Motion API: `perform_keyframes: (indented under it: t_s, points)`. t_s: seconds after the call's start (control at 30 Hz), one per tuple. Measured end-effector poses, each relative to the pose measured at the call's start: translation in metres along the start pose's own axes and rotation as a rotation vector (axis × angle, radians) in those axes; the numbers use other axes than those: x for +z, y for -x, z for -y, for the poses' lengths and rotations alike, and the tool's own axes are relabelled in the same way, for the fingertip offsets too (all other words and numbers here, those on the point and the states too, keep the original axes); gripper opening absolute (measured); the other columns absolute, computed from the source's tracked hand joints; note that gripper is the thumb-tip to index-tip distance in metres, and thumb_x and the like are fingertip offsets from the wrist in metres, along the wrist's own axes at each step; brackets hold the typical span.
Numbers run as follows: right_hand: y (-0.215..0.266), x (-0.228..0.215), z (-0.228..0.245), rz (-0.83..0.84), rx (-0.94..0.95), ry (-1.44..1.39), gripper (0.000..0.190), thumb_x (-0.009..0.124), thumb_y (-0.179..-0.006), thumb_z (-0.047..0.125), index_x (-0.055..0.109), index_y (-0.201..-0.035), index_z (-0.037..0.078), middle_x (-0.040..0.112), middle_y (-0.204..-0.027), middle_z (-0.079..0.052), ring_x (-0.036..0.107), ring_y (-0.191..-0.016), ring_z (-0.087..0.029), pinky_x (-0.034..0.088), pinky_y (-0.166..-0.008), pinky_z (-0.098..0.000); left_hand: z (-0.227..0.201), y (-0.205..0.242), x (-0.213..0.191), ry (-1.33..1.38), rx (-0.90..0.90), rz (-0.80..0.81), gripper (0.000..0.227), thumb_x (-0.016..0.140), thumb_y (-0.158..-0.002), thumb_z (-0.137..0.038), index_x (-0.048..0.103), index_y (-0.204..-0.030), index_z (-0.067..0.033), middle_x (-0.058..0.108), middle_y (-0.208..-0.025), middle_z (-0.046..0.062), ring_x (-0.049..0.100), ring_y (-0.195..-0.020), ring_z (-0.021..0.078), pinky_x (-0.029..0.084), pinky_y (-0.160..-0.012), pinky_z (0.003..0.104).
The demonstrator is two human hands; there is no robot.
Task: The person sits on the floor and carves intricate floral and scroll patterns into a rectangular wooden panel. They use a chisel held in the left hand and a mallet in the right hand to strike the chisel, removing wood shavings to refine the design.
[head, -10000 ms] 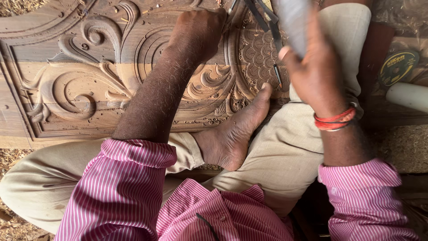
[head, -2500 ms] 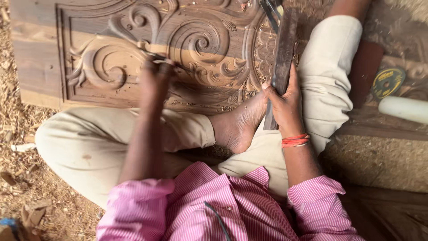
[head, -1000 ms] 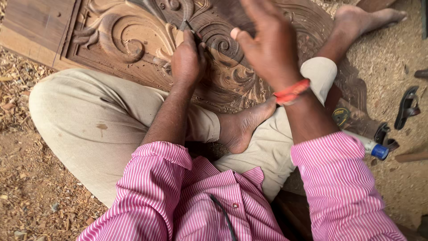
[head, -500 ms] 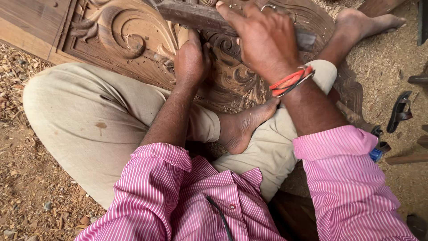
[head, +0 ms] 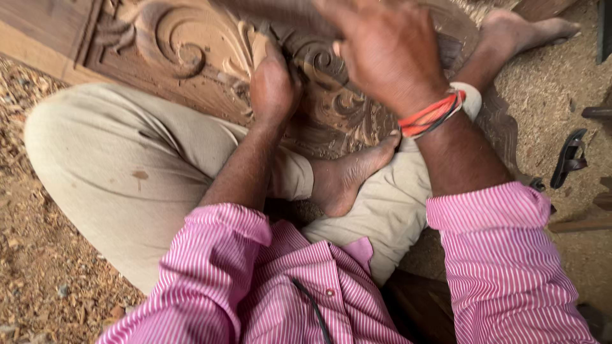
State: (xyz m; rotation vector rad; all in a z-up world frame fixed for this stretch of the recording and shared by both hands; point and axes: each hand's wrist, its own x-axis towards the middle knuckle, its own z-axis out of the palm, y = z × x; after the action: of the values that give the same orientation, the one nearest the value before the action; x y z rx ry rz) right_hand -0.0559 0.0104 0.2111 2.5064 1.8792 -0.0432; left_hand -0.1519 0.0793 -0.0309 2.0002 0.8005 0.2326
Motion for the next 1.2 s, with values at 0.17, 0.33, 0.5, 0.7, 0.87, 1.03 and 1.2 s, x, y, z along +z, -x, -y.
perform_keyframes:
  t_s: [0.17, 0.33, 0.5, 0.7, 0.87, 1.03, 1.2]
  points:
    - [-0.004, 0.010, 0.003, -0.039, -0.001, 0.149, 0.052, 0.075, -0.089, 0.006, 0.067, -0.139, 0.015, 0.071, -0.106, -0.013, 0.070, -0.084, -0.027, 0.053, -0.082, -0.0459, 0.002, 0.004, 0.003, 0.079, 0.042, -0.011, 0.036, 0.065, -0.099, -0.012, 0.050, -0.124, 0.0090, 0.071, -0.087, 0.021, 0.073, -0.077, 0.0363, 0.059, -0.067, 0.049]
    - [-0.002, 0.004, -0.004, 0.043, -0.002, 0.060, 0.053, 0.074, -0.089, 0.005, 0.066, -0.142, 0.013, 0.071, -0.104, -0.014, 0.070, -0.088, -0.032, 0.052, -0.083, -0.0488, 0.001, 0.004, 0.004, 0.082, -0.001, 0.031, 0.036, 0.059, -0.099, -0.007, 0.045, -0.127, 0.0094, 0.070, -0.083, 0.022, 0.073, -0.073, 0.0379, 0.060, -0.062, 0.049]
    - [0.002, 0.009, 0.002, -0.038, 0.053, -0.039, 0.059, 0.076, -0.091, 0.007, 0.063, -0.148, 0.011, 0.070, -0.111, -0.013, 0.068, -0.094, -0.032, 0.051, -0.083, -0.0481, -0.008, 0.006, -0.006, 0.096, 0.041, 0.021, 0.030, 0.062, -0.099, -0.008, 0.046, -0.120, 0.0073, 0.070, -0.087, 0.025, 0.073, -0.075, 0.0395, 0.060, -0.062, 0.051]
    - [0.014, 0.004, -0.009, 0.018, -0.031, 0.015, 0.061, 0.076, -0.093, 0.009, 0.058, -0.151, 0.017, 0.069, -0.124, -0.009, 0.069, -0.102, -0.028, 0.053, -0.093, -0.0502, -0.011, 0.015, -0.005, 0.067, 0.032, -0.005, 0.033, 0.063, -0.096, -0.005, 0.045, -0.120, 0.0087, 0.066, -0.102, 0.032, 0.072, -0.076, 0.0408, 0.062, -0.062, 0.050]
    - [0.014, 0.012, -0.001, -0.011, -0.008, 0.163, 0.060, 0.076, -0.094, 0.008, 0.061, -0.150, 0.022, 0.069, -0.108, -0.008, 0.069, -0.091, -0.023, 0.052, -0.094, -0.0483, -0.013, 0.018, -0.004, 0.115, 0.052, -0.038, 0.035, 0.064, -0.094, -0.005, 0.045, -0.119, 0.0088, 0.071, -0.088, 0.026, 0.073, -0.075, 0.0399, 0.061, -0.066, 0.051]
    - [0.014, 0.002, -0.001, 0.100, -0.015, 0.111, 0.055, 0.074, -0.098, 0.005, 0.062, -0.150, 0.018, 0.067, -0.111, -0.009, 0.068, -0.098, -0.028, 0.050, -0.088, -0.0472, -0.005, 0.020, 0.006, 0.092, 0.015, 0.011, 0.032, 0.063, -0.098, -0.006, 0.044, -0.119, 0.0093, 0.071, -0.081, 0.024, 0.074, -0.072, 0.0375, 0.063, -0.064, 0.047]
    - [0.016, 0.007, 0.005, -0.076, 0.007, -0.057, 0.061, 0.078, -0.094, 0.008, 0.061, -0.153, 0.011, 0.067, -0.115, -0.012, 0.067, -0.099, -0.031, 0.049, -0.086, -0.0489, -0.005, 0.022, 0.015, 0.107, 0.049, -0.085, 0.029, 0.058, -0.100, -0.002, 0.043, -0.122, 0.0096, 0.070, -0.082, 0.022, 0.075, -0.067, 0.0326, 0.064, -0.056, 0.042]
